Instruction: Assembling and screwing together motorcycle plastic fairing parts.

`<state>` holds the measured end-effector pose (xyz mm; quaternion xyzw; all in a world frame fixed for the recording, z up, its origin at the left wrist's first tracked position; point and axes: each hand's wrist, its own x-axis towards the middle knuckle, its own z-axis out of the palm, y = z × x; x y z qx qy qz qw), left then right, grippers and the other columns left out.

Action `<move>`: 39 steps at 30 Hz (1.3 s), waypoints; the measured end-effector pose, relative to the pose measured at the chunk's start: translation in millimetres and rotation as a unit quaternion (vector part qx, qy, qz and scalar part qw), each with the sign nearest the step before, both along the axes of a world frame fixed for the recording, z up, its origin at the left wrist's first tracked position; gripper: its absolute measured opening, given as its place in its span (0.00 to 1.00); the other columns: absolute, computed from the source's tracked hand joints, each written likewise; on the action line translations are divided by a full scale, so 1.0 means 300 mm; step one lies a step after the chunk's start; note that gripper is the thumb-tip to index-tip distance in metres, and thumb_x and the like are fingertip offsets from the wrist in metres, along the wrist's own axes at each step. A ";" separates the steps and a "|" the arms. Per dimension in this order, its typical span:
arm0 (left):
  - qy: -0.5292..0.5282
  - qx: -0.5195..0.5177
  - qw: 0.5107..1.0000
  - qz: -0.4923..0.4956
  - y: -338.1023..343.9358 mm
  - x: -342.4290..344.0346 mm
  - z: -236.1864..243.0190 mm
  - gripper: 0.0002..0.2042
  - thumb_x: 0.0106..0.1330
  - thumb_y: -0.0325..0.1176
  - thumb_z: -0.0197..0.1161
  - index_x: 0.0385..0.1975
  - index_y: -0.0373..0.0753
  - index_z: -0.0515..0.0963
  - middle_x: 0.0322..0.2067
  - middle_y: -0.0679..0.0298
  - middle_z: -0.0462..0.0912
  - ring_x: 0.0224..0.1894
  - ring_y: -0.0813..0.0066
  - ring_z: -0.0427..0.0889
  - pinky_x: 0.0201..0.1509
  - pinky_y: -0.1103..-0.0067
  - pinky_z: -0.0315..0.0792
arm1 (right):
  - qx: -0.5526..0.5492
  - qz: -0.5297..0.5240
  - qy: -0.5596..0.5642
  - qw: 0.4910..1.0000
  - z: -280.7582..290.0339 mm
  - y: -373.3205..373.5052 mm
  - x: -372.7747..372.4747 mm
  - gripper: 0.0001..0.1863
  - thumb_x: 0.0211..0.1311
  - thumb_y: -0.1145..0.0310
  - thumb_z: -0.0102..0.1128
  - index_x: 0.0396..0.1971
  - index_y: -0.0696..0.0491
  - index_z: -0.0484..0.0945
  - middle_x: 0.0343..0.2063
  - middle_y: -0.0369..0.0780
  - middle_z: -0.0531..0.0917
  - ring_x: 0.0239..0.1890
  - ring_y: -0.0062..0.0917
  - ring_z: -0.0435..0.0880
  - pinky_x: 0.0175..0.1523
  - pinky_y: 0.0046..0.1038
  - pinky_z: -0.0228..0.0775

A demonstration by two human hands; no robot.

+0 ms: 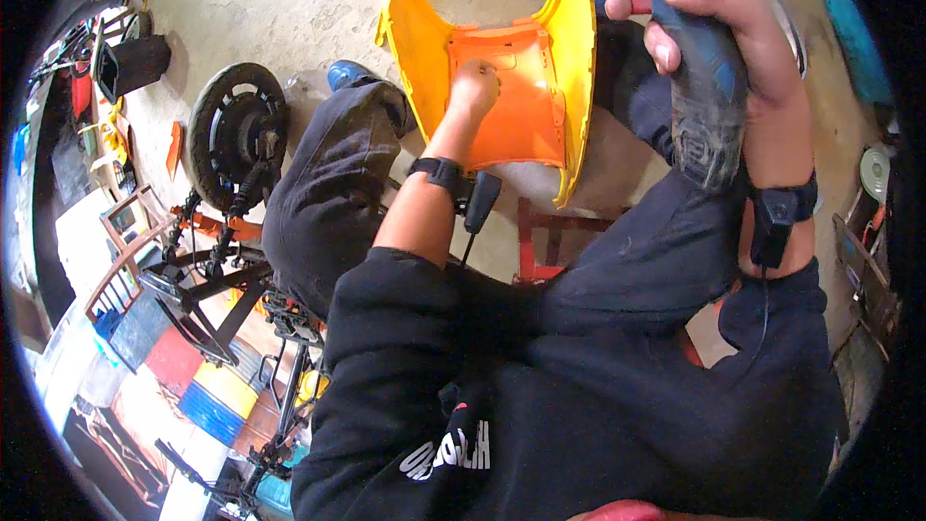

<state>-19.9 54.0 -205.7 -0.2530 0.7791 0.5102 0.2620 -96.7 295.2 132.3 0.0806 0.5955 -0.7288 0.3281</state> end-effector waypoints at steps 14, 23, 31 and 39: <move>0.121 -0.264 0.955 -0.064 0.125 -0.077 -0.503 0.09 0.65 0.33 0.57 0.41 0.39 0.78 0.36 0.53 0.79 0.45 0.52 0.78 0.46 0.63 0.74 | 0.186 -0.185 -0.002 0.965 -0.104 -0.052 0.005 0.22 0.55 0.68 0.53 0.48 0.67 0.71 0.35 0.52 0.81 0.20 0.22 0.74 0.28 0.20 0.67; 0.331 -0.088 0.927 -0.155 0.188 -0.323 -0.442 0.09 0.61 0.31 0.60 0.38 0.36 0.79 0.37 0.49 0.80 0.45 0.49 0.78 0.50 0.62 0.73 | 0.333 0.014 -0.440 0.834 -0.059 0.136 -0.176 0.28 0.60 0.52 0.50 0.48 0.62 0.74 0.36 0.53 0.81 0.32 0.35 0.79 0.42 0.31 0.73; 0.073 -0.093 0.901 -0.418 0.147 -0.469 -0.613 0.16 0.57 0.22 0.55 0.46 0.37 0.77 0.52 0.47 0.76 0.57 0.48 0.74 0.59 0.62 0.70 | 0.241 0.151 -0.417 0.863 -0.037 0.212 -0.211 0.29 0.64 0.46 0.49 0.44 0.61 0.74 0.28 0.47 0.81 0.27 0.31 0.81 0.38 0.27 0.75; 0.174 -0.021 0.903 -0.392 0.160 -0.489 -0.619 0.18 0.53 0.28 0.61 0.47 0.37 0.78 0.45 0.47 0.81 0.50 0.48 0.79 0.52 0.63 0.74 | 0.160 -0.040 -0.284 0.944 -0.001 0.096 -0.104 0.27 0.69 0.46 0.51 0.39 0.61 0.73 0.22 0.40 0.79 0.17 0.19 0.77 0.27 0.17 0.72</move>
